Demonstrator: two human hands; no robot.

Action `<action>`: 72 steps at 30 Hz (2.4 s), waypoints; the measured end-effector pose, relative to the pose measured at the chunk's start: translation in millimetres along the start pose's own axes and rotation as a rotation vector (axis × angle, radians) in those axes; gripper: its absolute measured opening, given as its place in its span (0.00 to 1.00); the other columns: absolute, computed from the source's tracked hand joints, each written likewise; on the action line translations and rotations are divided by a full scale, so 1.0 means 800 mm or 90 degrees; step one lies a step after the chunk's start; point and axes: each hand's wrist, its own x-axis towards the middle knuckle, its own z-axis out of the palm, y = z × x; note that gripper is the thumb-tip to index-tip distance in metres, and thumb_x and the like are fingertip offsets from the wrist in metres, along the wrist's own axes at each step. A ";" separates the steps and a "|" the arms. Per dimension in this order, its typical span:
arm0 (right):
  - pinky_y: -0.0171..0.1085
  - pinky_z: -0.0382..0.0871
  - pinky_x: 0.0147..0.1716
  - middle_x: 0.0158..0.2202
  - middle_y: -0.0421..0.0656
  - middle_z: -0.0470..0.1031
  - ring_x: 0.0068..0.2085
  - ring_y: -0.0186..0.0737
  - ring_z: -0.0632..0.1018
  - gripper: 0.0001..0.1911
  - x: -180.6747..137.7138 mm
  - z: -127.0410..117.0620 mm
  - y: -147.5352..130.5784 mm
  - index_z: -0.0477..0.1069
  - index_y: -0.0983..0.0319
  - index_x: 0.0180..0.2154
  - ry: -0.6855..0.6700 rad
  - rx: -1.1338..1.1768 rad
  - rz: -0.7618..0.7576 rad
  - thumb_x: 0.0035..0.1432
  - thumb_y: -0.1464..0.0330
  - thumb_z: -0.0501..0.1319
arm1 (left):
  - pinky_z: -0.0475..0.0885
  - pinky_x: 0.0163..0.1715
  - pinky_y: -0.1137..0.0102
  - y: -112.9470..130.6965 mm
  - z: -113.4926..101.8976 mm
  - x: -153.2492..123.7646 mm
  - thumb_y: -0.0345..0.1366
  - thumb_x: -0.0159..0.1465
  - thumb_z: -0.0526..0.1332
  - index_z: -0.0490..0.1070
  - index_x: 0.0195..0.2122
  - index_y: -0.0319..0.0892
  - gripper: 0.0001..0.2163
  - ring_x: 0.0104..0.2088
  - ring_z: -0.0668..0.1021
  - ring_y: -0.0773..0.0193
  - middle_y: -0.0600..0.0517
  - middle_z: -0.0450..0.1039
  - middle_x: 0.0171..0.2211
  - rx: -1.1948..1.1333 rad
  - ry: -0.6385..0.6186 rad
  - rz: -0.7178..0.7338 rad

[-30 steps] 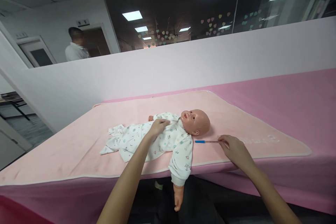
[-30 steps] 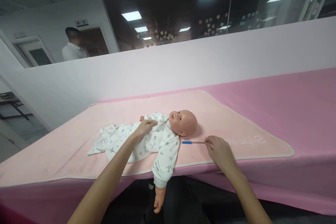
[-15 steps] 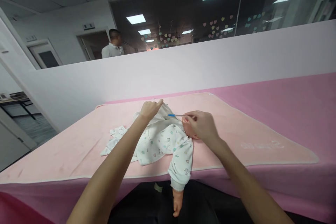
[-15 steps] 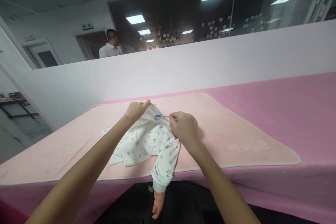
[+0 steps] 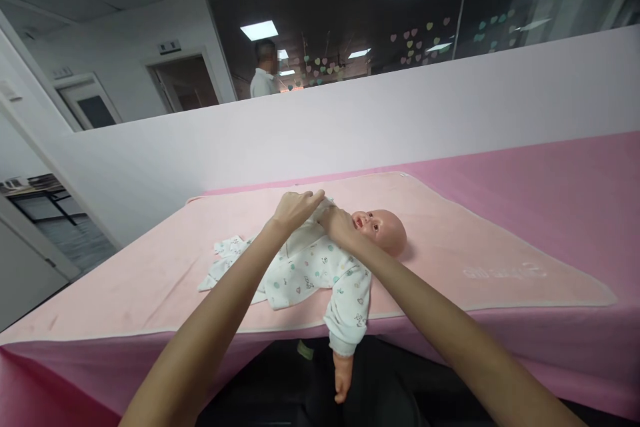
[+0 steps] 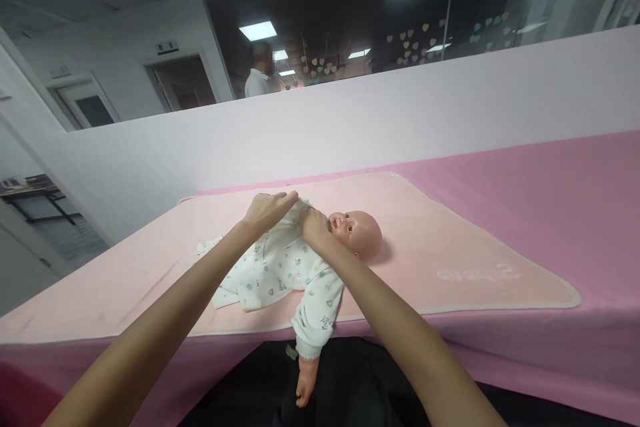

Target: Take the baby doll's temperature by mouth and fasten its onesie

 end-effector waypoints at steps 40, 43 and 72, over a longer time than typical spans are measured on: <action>0.46 0.59 0.55 0.58 0.49 0.61 0.58 0.44 0.63 0.29 -0.053 -0.047 0.214 0.65 0.61 0.51 0.239 0.541 0.282 0.58 0.50 0.43 | 0.58 0.47 0.56 0.026 0.146 0.009 0.50 0.59 0.48 0.71 0.36 0.38 0.21 0.47 0.70 0.50 0.40 0.73 0.41 -0.283 -0.149 -0.315; 0.46 0.58 0.55 0.58 0.49 0.61 0.59 0.43 0.62 0.29 -0.057 -0.045 0.214 0.64 0.61 0.52 0.263 0.548 0.296 0.58 0.51 0.43 | 0.58 0.47 0.56 0.021 0.144 0.009 0.51 0.59 0.47 0.70 0.39 0.38 0.23 0.49 0.67 0.48 0.40 0.71 0.44 -0.273 -0.158 -0.321; 0.43 0.65 0.44 0.38 0.49 0.76 0.40 0.43 0.75 0.18 -0.072 -0.062 0.205 0.73 0.66 0.39 0.810 0.009 0.216 0.55 0.64 0.51 | 0.67 0.39 0.66 0.036 0.122 -0.033 0.47 0.61 0.47 0.69 0.41 0.38 0.20 0.37 0.73 0.61 0.44 0.71 0.38 -0.930 0.213 -0.335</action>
